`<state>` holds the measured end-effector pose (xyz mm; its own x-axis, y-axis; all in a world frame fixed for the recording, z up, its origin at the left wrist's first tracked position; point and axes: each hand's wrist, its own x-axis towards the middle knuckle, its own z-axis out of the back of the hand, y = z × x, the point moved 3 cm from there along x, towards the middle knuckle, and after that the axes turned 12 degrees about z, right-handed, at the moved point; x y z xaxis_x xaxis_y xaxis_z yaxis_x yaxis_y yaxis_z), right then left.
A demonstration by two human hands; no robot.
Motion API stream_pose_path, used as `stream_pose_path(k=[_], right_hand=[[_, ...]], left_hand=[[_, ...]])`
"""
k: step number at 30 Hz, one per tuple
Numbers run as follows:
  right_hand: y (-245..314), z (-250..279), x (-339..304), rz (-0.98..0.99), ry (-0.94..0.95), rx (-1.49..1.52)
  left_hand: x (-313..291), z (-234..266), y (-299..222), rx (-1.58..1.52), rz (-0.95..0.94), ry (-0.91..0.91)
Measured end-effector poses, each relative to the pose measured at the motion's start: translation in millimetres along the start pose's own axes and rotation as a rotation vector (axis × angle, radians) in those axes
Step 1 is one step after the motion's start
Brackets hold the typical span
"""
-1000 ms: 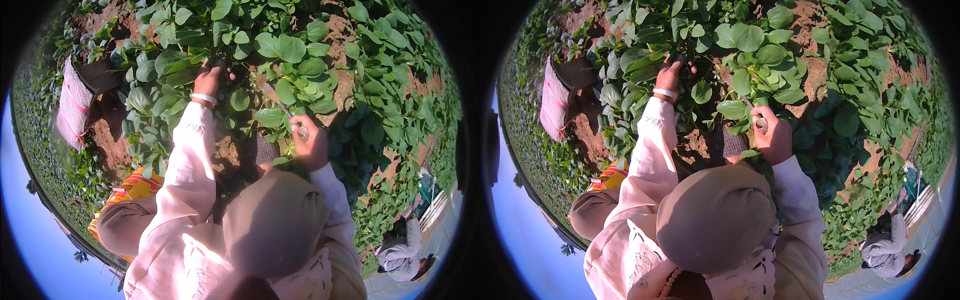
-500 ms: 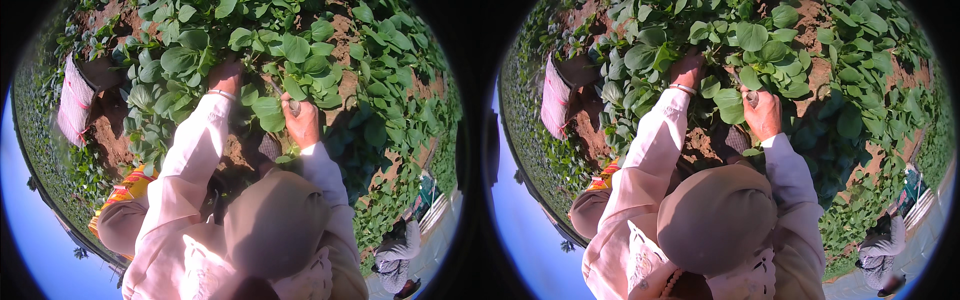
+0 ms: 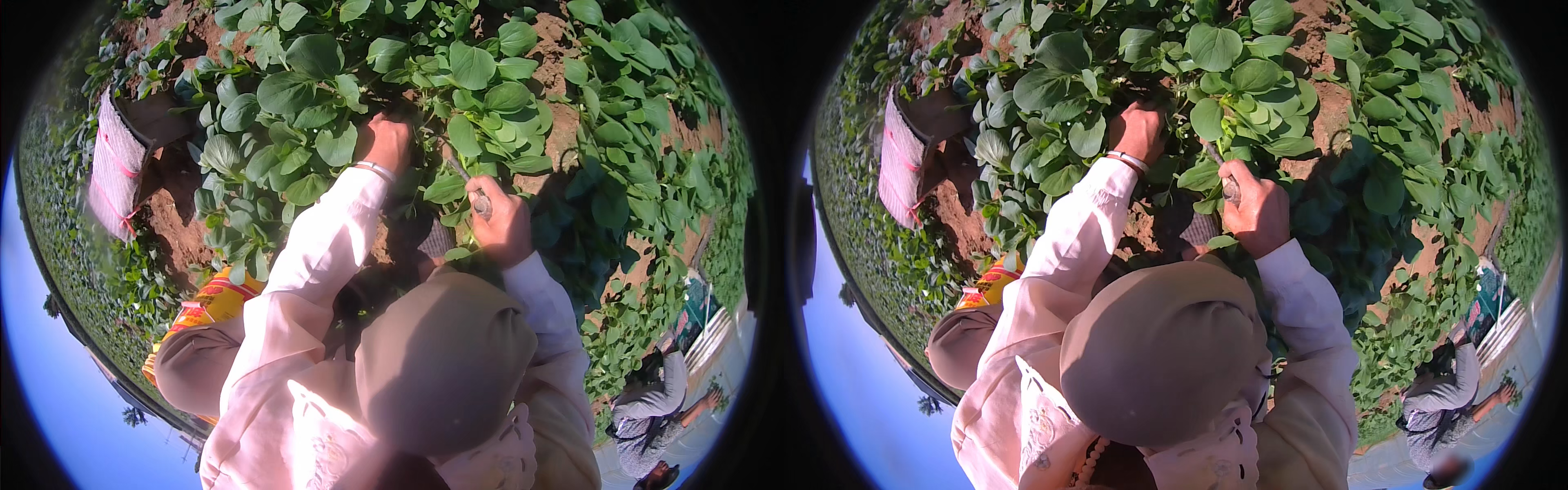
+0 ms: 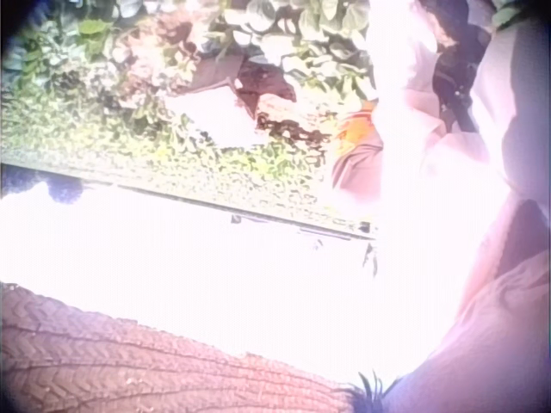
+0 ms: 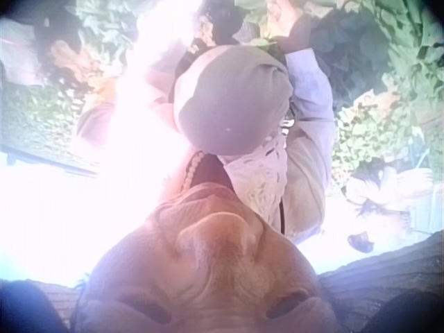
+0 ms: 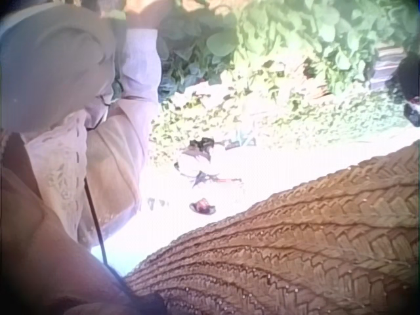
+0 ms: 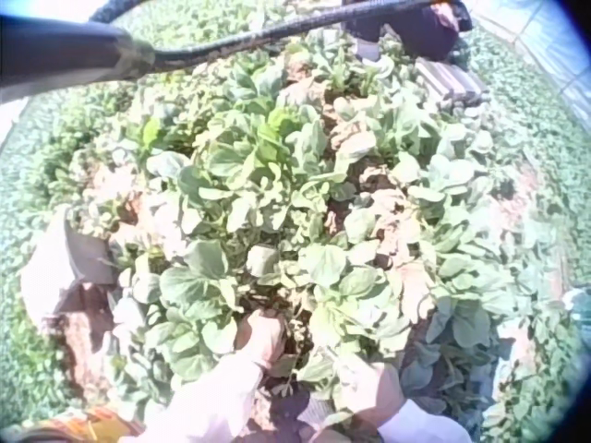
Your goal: The person harvests green leafy vegetables by cutting the stems with a knife and placing the collected greens into an orange bucket.
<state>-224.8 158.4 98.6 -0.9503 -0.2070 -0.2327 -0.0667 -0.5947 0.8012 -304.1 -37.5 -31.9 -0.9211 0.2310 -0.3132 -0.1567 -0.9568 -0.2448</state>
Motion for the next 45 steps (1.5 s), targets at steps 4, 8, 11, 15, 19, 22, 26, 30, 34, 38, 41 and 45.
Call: stream_pose_path(k=[4,8,11,15,19,22,26,30,34,38,41,45], right_hand=[[-8.6,-1.0,12.2,-0.036,-0.069,0.106],[-6.8,29.2,-11.9,0.080,-0.075,-0.035],[-8.6,38.1,-29.3,0.053,0.032,-0.159],[-1.2,39.1,-28.2,0.106,0.074,-0.212],[-0.3,37.1,-29.8,0.110,0.086,-0.186],[5.3,19.2,-12.1,0.093,0.157,-0.261],[-12.6,29.2,-5.6,-0.037,0.063,0.022],[-11.4,58.1,-28.8,-0.041,-0.033,0.030],[-5.1,69.3,-54.9,-0.015,0.066,-0.145],[-3.1,57.7,-69.4,0.063,0.054,-0.260],[-13.2,40.1,-72.2,0.043,-0.057,-0.156],[-27.2,18.4,-73.4,-0.016,-0.097,-0.018]], left_hand=[[2.2,1.3,8.8,-0.376,0.188,0.145],[-1.2,7.0,29.9,-0.805,0.240,0.030],[-11.0,40.2,-12.8,-0.461,0.206,0.221],[-29.2,29.8,-35.3,-0.245,0.091,0.184],[-20.0,8.7,-18.5,-0.358,0.153,0.258],[-9.4,12.0,-16.4,-0.517,0.130,0.258],[-1.4,25.5,-3.1,-1.147,0.277,0.257],[-0.6,-13.7,42.6,-1.619,0.461,0.015],[-2.6,-4.0,33.6,-1.257,0.352,0.124],[-25.2,-8.1,12.6,-1.224,0.570,0.026],[-18.1,1.2,-0.4,-0.905,0.267,0.297],[-19.9,0.1,-8.3,-0.807,0.094,0.218]])
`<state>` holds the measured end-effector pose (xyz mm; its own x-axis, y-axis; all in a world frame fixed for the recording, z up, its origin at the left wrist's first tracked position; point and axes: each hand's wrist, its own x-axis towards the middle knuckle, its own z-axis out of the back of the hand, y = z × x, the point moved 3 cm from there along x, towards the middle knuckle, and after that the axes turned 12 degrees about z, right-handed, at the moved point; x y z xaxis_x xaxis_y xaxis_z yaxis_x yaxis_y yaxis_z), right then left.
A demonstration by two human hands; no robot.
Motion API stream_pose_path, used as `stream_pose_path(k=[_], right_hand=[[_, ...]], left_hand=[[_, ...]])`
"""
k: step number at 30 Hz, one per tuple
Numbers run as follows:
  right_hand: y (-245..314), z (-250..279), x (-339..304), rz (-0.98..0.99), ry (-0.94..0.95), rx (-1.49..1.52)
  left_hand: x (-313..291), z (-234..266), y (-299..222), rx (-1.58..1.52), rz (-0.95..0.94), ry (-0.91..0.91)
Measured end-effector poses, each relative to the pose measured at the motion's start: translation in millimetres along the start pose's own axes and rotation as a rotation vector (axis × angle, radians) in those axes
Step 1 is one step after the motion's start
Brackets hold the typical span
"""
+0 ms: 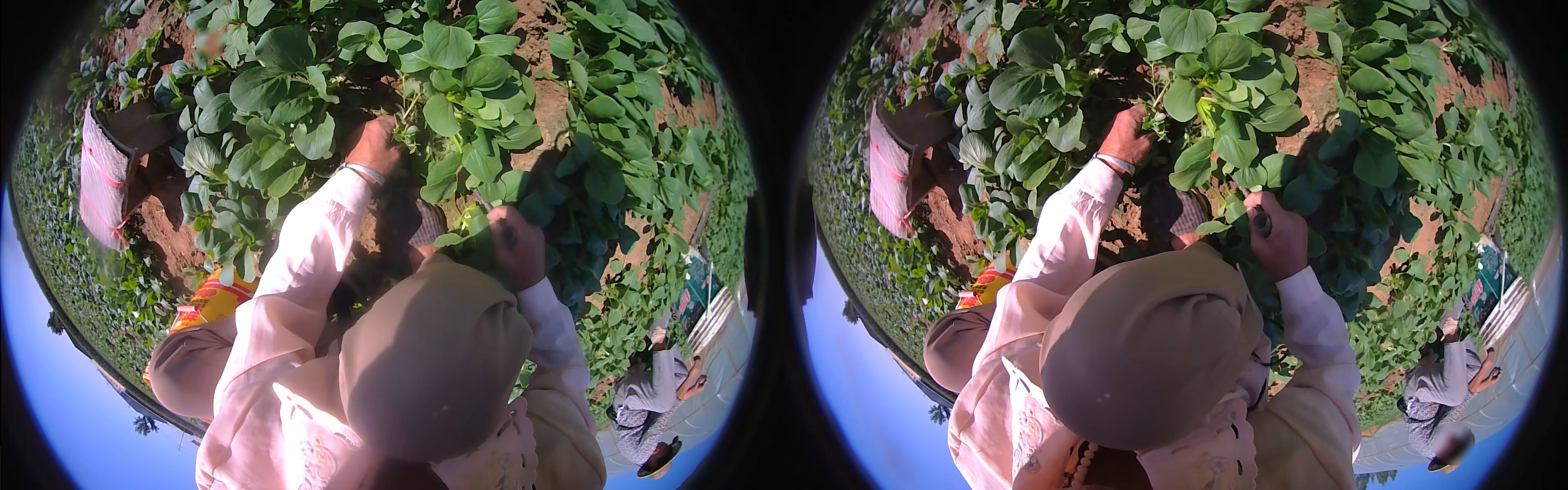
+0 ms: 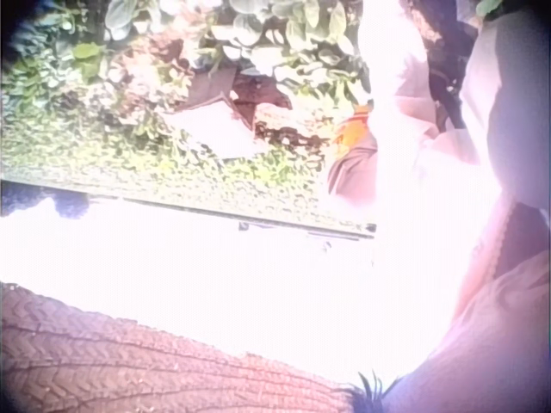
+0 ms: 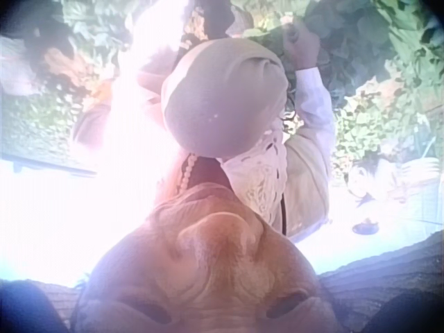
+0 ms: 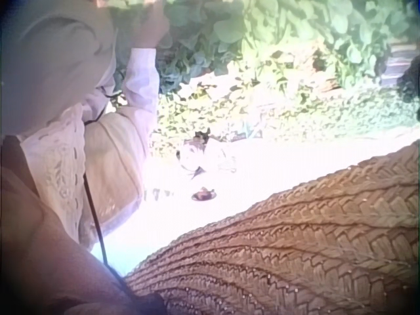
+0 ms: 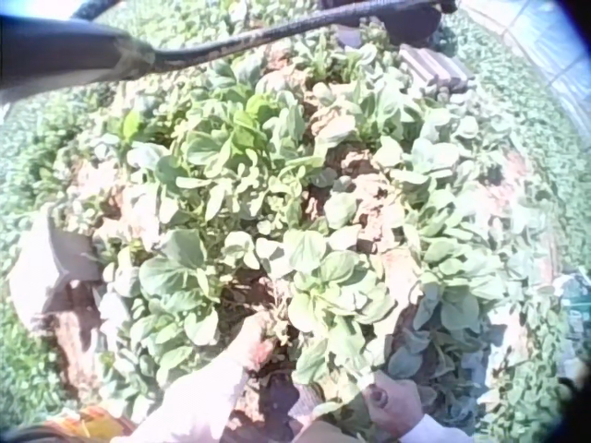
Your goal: The person harvests green leafy vegetables by cutting the stems with a knife and placing the collected greens into an orange bucket.
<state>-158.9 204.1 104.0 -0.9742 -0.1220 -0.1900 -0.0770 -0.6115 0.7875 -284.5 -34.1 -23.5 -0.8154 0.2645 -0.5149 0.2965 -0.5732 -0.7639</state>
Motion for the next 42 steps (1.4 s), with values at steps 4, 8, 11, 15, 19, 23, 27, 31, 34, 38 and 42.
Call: stream_pose_path(k=[4,8,11,15,19,23,27,31,34,38,42], right_hand=[[1.3,-26.8,4.8,0.042,-0.137,-0.018],[-0.8,-33.2,11.1,-0.042,-0.115,0.115],[-2.6,-35.5,7.3,-0.167,-0.108,0.312],[-1.1,-17.0,7.6,-0.160,-0.100,0.314],[19.1,8.0,3.5,-0.057,0.012,0.191],[32.6,-6.0,14.1,-0.038,0.034,0.209],[28.9,-37.6,43.1,0.011,-0.039,0.105],[34.0,-51.2,52.9,-0.015,0.044,0.162],[40.0,-64.7,68.2,0.003,0.031,0.052],[42.4,-76.4,82.8,0.003,0.068,0.153],[28.3,-54.9,78.8,-0.132,0.002,0.316]], left_hand=[[-4.3,-10.0,-25.5,0.109,-0.217,-0.010],[-16.0,-18.7,-46.4,0.445,-0.263,0.025],[-17.2,-25.3,-49.3,0.493,-0.214,-0.018],[-7.5,-18.2,-38.1,0.230,-0.228,-0.050],[-2.0,4.4,-17.7,-0.610,0.177,0.135],[4.9,66.7,4.3,-0.557,0.355,-0.172],[-2.7,79.8,-12.5,0.424,0.512,-0.259],[-2.2,68.6,7.5,0.580,0.062,-0.230],[19.9,38.5,50.6,0.638,0.063,-0.298],[34.2,25.2,90.4,0.826,0.262,-0.415],[37.8,33.3,42.2,0.701,0.284,-0.156]])
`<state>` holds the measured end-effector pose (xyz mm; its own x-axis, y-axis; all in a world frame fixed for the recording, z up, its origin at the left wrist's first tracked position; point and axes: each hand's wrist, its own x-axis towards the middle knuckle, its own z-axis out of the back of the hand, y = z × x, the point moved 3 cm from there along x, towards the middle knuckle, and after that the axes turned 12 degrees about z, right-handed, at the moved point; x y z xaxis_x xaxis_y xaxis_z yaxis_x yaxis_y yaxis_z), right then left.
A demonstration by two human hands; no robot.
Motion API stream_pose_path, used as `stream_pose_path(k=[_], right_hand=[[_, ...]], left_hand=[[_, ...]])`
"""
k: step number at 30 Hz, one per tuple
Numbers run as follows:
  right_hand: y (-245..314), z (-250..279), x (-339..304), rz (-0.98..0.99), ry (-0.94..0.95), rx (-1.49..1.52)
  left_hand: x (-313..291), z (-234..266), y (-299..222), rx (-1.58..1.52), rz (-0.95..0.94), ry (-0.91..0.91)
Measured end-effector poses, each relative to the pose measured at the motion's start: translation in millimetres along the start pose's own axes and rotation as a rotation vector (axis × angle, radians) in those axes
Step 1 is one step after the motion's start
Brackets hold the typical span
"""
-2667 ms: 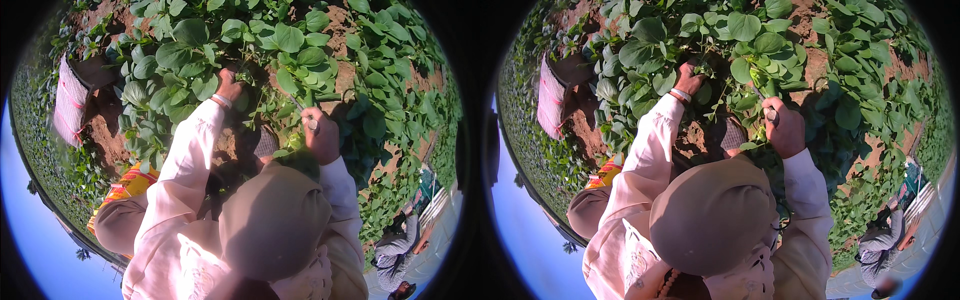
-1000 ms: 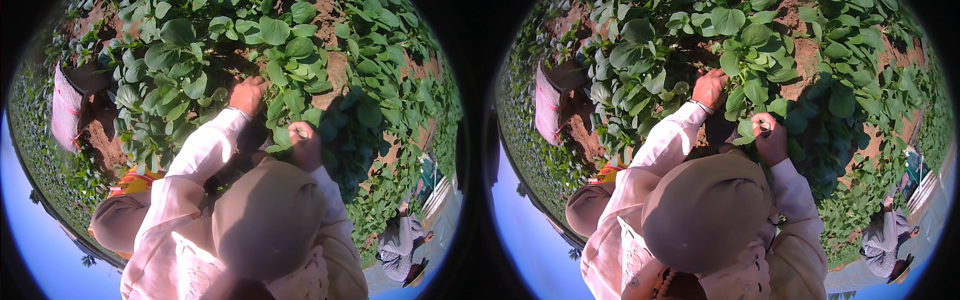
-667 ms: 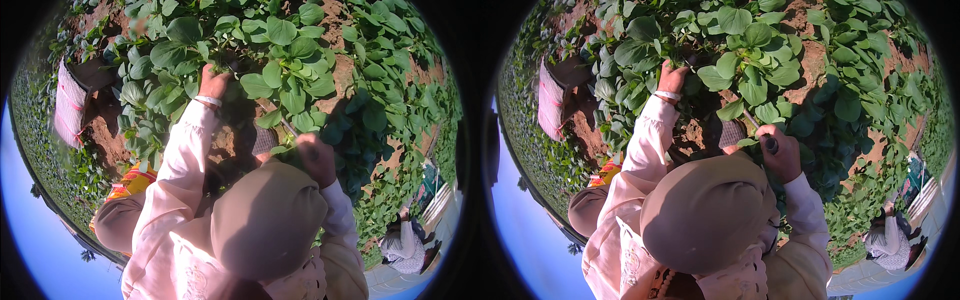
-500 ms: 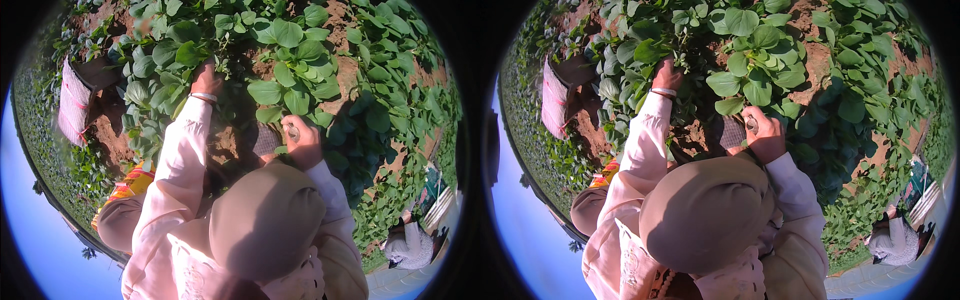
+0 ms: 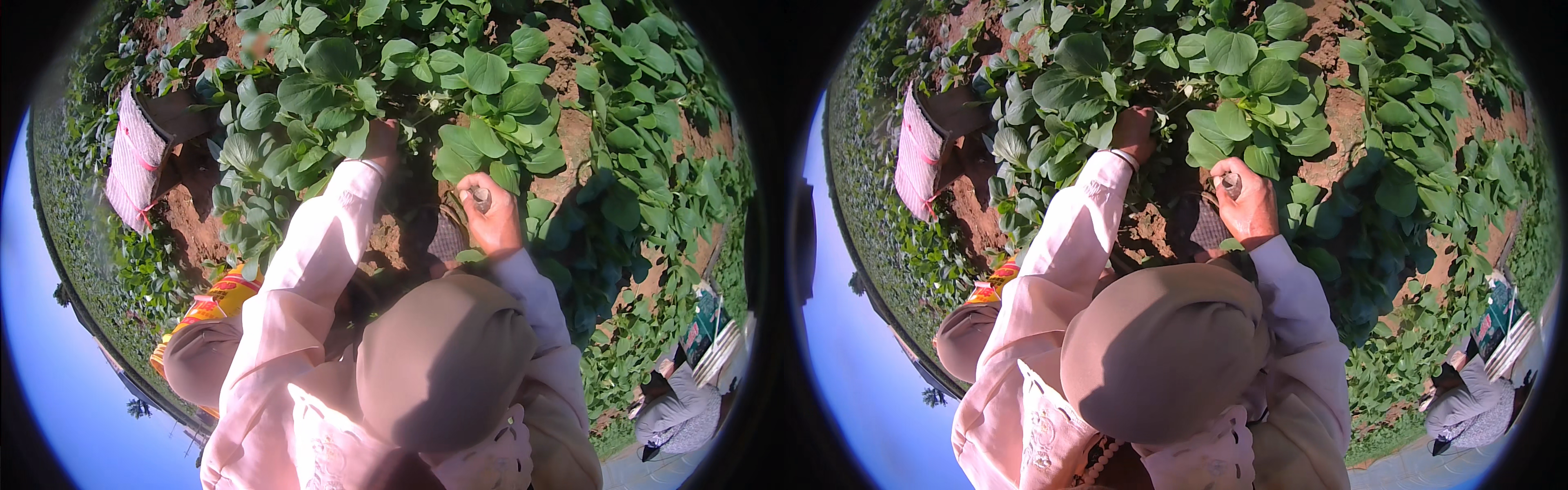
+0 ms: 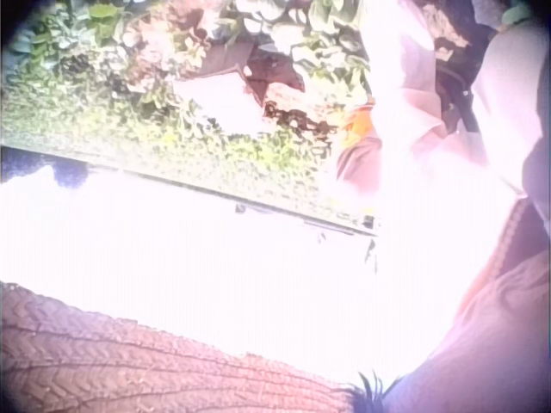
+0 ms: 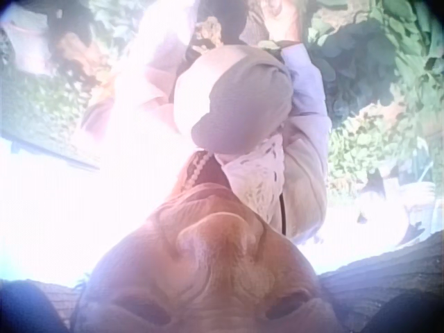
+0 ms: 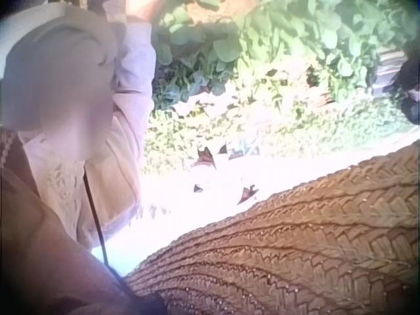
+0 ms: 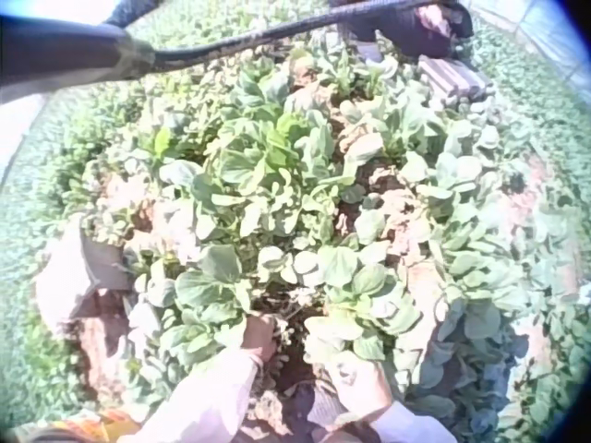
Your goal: The person harvests green leafy vegetables by cutting the stems with a knife and placing the collected greens into an orange bucket.
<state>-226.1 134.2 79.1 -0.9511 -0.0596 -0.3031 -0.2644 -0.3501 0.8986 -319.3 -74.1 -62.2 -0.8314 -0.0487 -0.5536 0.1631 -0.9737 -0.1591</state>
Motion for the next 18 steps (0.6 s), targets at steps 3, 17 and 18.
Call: stream_pose_path(k=[3,17,18], right_hand=[[3.1,17.7,-19.6,0.055,-0.023,0.020],[18.9,-14.1,20.7,0.236,-0.025,-0.288],[13.0,-15.8,27.3,0.167,-0.011,-0.243]], left_hand=[[-35.4,64.9,-3.0,-0.614,-0.093,0.100],[-26.8,103.2,-21.7,-0.024,-0.078,-0.153],[-19.7,94.6,-28.5,0.104,-0.065,-0.168]])
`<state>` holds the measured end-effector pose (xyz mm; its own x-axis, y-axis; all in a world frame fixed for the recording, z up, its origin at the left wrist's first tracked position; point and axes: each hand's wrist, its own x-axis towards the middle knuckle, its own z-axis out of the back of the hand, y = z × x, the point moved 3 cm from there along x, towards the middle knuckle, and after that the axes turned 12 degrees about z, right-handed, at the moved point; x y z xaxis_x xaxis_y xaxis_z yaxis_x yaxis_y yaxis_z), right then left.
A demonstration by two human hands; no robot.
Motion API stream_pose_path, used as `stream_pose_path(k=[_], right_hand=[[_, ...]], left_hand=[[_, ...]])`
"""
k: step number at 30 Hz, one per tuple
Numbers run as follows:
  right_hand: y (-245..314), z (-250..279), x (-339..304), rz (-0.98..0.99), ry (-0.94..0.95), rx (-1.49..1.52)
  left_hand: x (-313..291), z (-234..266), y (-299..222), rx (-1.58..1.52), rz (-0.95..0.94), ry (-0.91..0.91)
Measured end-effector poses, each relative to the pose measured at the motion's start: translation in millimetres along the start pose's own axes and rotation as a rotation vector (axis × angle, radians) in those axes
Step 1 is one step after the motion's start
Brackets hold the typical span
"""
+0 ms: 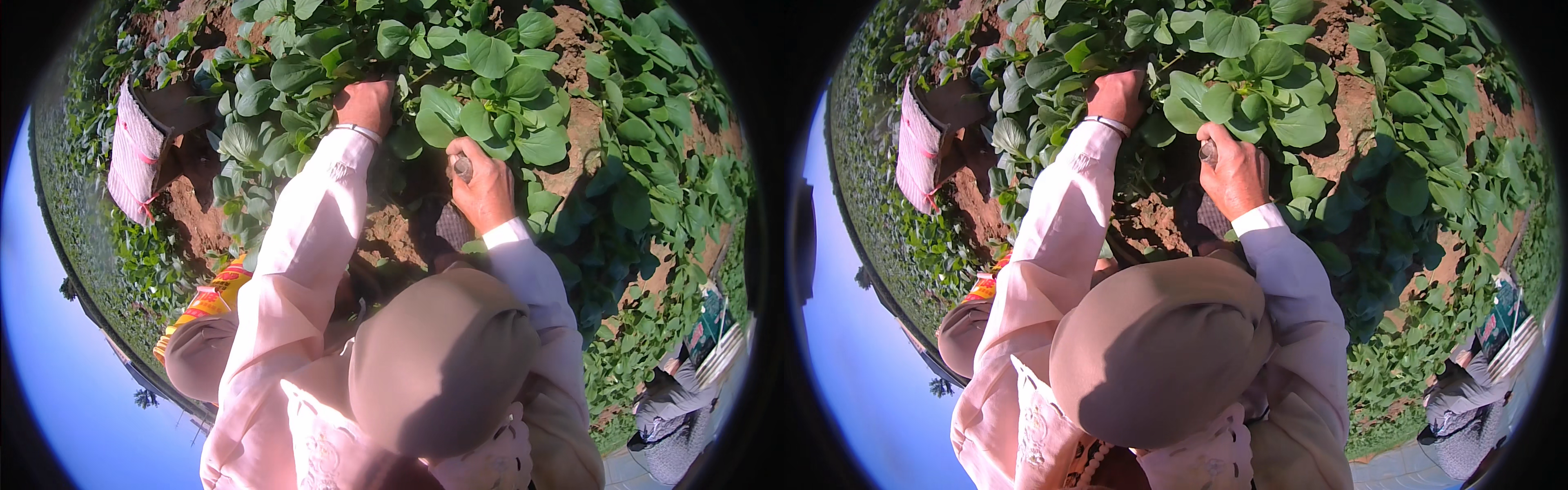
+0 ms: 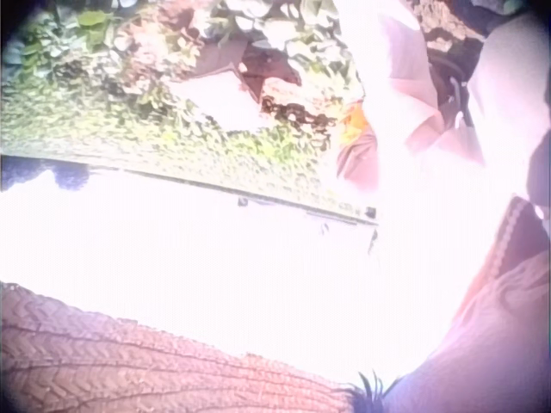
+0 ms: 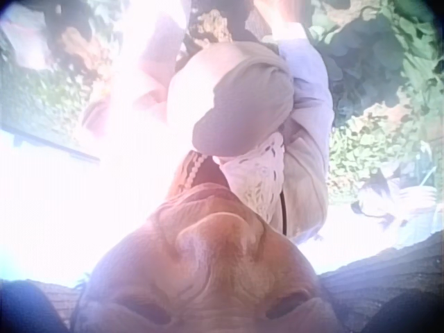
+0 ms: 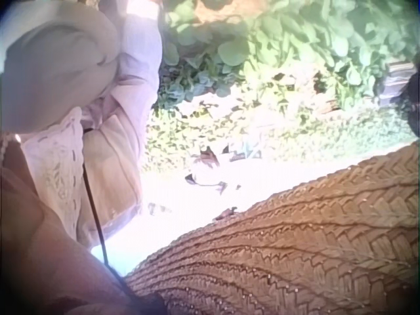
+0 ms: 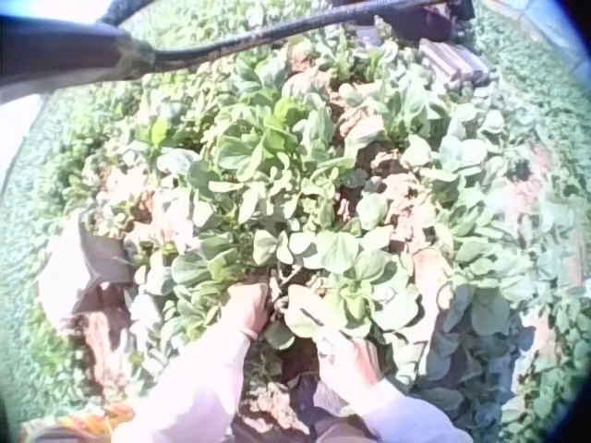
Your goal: The person harvests green leafy vegetables by cutting the stems with a knife and placing the collected greens into an orange bucket.
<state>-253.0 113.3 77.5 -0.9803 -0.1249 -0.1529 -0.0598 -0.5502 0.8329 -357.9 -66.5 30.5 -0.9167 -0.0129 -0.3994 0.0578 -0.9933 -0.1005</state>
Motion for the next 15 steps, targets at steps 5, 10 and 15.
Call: stream_pose_path(k=[5,10,15], right_hand=[[-5.9,13.1,5.5,-0.034,-0.036,0.177],[-2.5,32.9,-32.5,0.031,0.075,0.199],[-10.9,21.7,-60.5,0.140,0.123,0.066]], left_hand=[[9.6,9.3,12.2,0.001,0.000,0.034],[1.5,42.0,28.4,-0.912,-0.124,0.417],[-32.0,-3.7,3.2,-0.166,-0.184,0.462]])
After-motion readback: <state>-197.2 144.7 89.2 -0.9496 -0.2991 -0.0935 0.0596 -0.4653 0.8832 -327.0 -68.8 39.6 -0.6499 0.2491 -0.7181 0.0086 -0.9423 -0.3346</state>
